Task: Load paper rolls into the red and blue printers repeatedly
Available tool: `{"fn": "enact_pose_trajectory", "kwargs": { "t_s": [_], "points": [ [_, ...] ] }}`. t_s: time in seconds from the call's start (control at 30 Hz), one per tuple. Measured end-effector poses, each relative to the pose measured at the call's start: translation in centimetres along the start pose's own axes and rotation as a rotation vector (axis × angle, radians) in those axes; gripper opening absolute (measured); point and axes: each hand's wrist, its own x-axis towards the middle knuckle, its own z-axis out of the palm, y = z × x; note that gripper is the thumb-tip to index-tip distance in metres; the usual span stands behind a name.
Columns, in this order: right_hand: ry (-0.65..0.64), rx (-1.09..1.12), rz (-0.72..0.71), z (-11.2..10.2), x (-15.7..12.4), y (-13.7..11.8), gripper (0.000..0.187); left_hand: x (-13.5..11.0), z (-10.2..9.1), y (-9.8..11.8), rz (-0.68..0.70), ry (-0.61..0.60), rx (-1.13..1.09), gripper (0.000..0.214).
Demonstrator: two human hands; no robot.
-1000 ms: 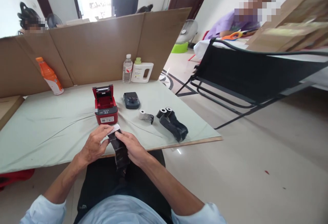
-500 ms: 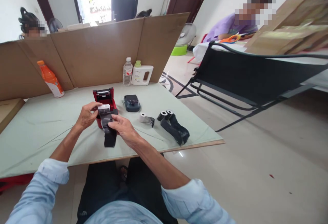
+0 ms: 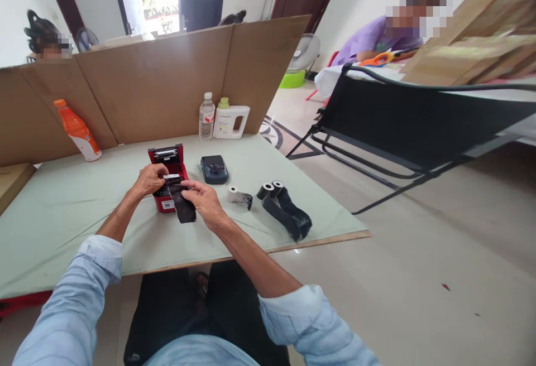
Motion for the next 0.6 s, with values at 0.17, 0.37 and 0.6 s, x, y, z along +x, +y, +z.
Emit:
{"fn": "enact_pose_trajectory", "kwargs": {
  "t_s": [0.17, 0.37, 0.6],
  "points": [
    [0.001, 0.0, -0.009, 0.2, 0.2, 0.0, 0.043, 0.4, -0.4, 0.2, 0.014, -0.051, 0.008, 0.035],
    [0.009, -0.048, -0.003, 0.0, 0.9, 0.5, 0.041, -0.4, -1.2, -0.3, 0.002, -0.064, -0.129, 0.032],
    [-0.039, -0.061, 0.021, 0.4, 0.0, 1.4, 0.043, 1.0, -2.6, -2.6, -0.114, 0.462, -0.29, 0.061]
  ]
}}
